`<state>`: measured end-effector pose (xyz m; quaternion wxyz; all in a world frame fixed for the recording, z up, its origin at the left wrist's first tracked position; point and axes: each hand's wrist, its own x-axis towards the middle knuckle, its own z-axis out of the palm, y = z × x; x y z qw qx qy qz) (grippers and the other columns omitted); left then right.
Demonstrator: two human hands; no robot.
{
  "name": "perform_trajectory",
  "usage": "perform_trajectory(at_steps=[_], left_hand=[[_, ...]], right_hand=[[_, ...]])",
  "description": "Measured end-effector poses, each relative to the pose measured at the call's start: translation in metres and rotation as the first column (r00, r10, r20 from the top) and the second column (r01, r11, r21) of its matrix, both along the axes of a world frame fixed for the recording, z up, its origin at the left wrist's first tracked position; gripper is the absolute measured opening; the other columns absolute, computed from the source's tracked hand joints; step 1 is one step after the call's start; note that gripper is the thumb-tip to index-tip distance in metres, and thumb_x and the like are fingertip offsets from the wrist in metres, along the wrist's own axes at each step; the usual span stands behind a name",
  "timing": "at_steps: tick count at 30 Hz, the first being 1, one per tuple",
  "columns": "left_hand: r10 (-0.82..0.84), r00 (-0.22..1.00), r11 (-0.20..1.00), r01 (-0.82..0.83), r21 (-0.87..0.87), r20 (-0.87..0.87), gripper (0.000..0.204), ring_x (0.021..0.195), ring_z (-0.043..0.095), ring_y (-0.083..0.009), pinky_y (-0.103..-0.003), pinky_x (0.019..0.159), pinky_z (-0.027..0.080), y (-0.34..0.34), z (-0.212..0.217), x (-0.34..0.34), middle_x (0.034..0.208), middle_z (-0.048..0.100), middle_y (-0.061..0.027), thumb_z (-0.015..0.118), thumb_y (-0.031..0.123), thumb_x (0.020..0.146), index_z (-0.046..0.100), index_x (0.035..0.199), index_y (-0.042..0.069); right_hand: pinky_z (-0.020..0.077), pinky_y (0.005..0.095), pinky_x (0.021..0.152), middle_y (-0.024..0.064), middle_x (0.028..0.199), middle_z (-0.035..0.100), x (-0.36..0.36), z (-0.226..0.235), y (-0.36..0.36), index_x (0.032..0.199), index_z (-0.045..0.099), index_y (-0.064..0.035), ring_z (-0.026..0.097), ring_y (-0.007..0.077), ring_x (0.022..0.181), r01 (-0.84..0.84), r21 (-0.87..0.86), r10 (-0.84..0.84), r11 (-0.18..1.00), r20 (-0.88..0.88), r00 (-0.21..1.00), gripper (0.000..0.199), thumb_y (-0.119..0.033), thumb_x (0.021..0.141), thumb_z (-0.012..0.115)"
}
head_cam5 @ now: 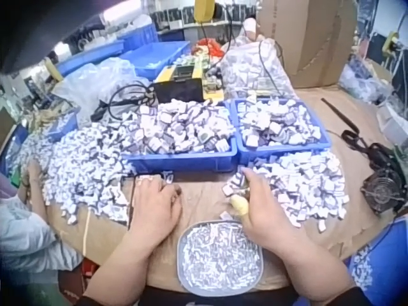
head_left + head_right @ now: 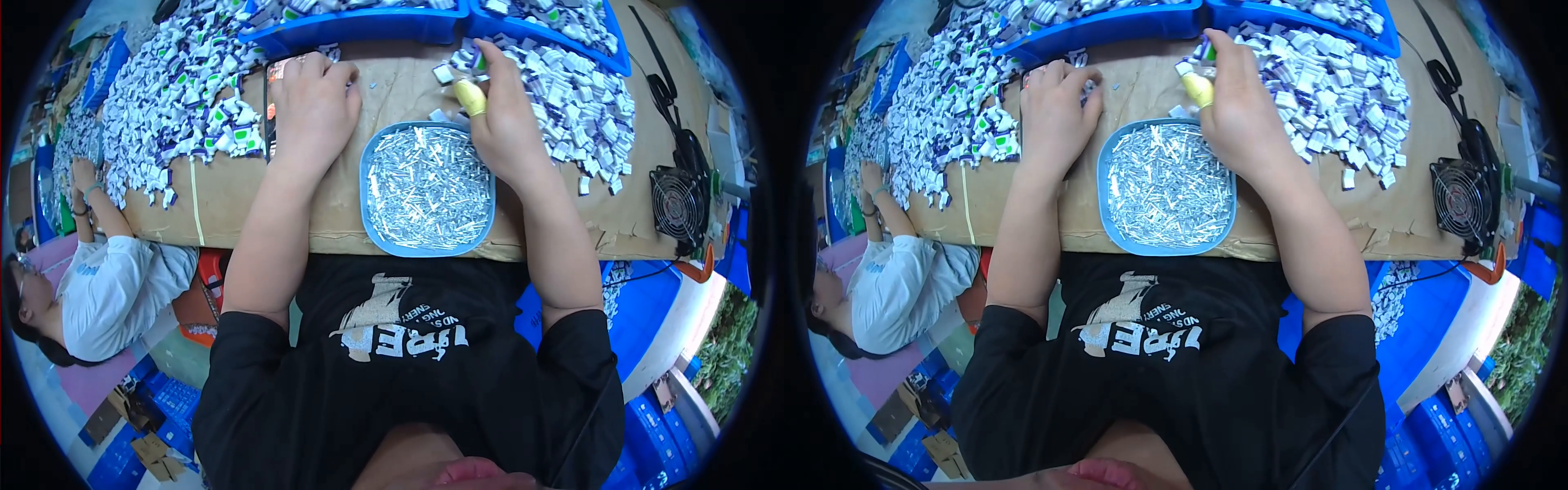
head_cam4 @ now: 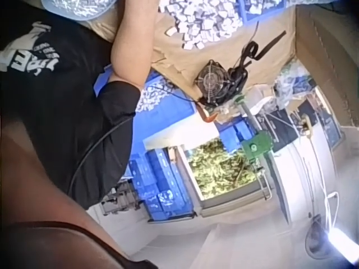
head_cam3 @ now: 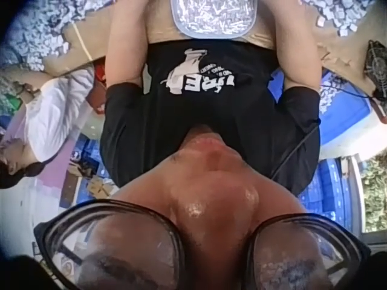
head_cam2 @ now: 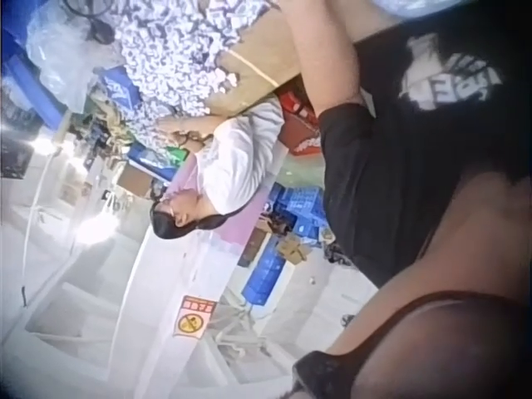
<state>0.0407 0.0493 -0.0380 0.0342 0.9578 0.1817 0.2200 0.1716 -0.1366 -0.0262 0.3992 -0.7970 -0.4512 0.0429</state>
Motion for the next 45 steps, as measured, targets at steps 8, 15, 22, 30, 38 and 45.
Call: perform_trajectory(at_steps=[8,15,22,30,38,45], left_hand=[[0.123,0.988,0.991,-0.117,0.070,-0.091,0.020,0.091,0.053,-0.0267,-0.044,0.078,0.040,0.000,0.009,0.002,0.089,0.060,-0.0081,0.065,0.026,0.073,0.069,0.084,0.010],[0.057,0.991,0.994,-0.045,0.100,-0.120,0.017,0.083,0.054,-0.0270,-0.043,0.072,0.042,-0.006,0.020,0.016,0.081,0.060,-0.0099,0.061,0.020,0.073,0.065,0.079,0.006],[0.133,0.961,-0.445,0.278,-0.852,0.244,0.020,0.069,0.055,-0.0102,-0.020,0.061,0.043,-0.057,0.050,0.017,0.089,0.059,-0.0049,0.045,0.021,0.094,0.054,0.100,0.003],[0.106,0.934,-0.466,0.351,-0.812,0.342,0.021,0.063,0.047,-0.0046,-0.016,0.053,0.037,-0.054,0.020,0.009,0.084,0.055,-0.0014,0.042,0.023,0.097,0.051,0.100,0.004],[-0.003,0.911,-0.382,0.379,-0.843,0.412,0.020,0.063,0.046,-0.0038,-0.015,0.055,0.037,-0.051,0.016,0.005,0.083,0.053,-0.0004,0.042,0.022,0.097,0.052,0.101,0.004],[0.013,0.904,-0.371,0.400,-0.838,0.426,0.020,0.066,0.047,-0.0041,-0.015,0.056,0.038,-0.054,0.017,0.003,0.084,0.053,-0.0007,0.042,0.022,0.098,0.051,0.102,0.004]], right_hand=[[0.0451,0.0387,0.078,0.0211,0.109,0.045,-0.007,0.010,-0.001,0.130,0.033,-0.0020,0.053,0.0360,0.090,0.021,0.104,-0.017,0.994,-0.044,0.999,0.057,0.005,0.077,0.050],[0.0470,0.0298,0.075,0.0136,0.109,0.042,-0.011,0.003,-0.002,0.136,0.026,-0.0001,0.056,0.0184,0.083,-0.029,0.521,0.152,0.853,-0.196,0.969,0.058,0.003,0.083,0.051],[0.0461,0.0378,0.083,0.0133,0.120,0.042,-0.032,0.006,-0.007,0.140,0.017,-0.0039,0.055,0.0255,0.101,-0.307,0.625,0.465,0.718,-0.103,0.879,0.058,-0.013,0.091,0.048],[0.0405,0.0270,0.088,0.0082,0.110,0.050,-0.033,0.008,-0.004,0.136,0.031,-0.0007,0.051,0.0138,0.095,-0.164,0.323,0.314,0.932,-0.494,0.811,0.045,-0.010,0.094,0.044],[0.0407,0.0193,0.074,0.0016,0.105,0.051,-0.034,0.016,-0.002,0.128,0.041,-0.0061,0.049,0.0058,0.089,-0.135,0.395,0.375,0.909,-0.630,0.681,0.034,-0.016,0.096,0.043],[0.0401,0.0192,0.073,0.0012,0.105,0.049,-0.033,0.015,-0.003,0.128,0.043,-0.0055,0.047,0.0050,0.086,-0.132,0.399,0.379,0.907,-0.640,0.669,0.034,-0.017,0.096,0.042]])
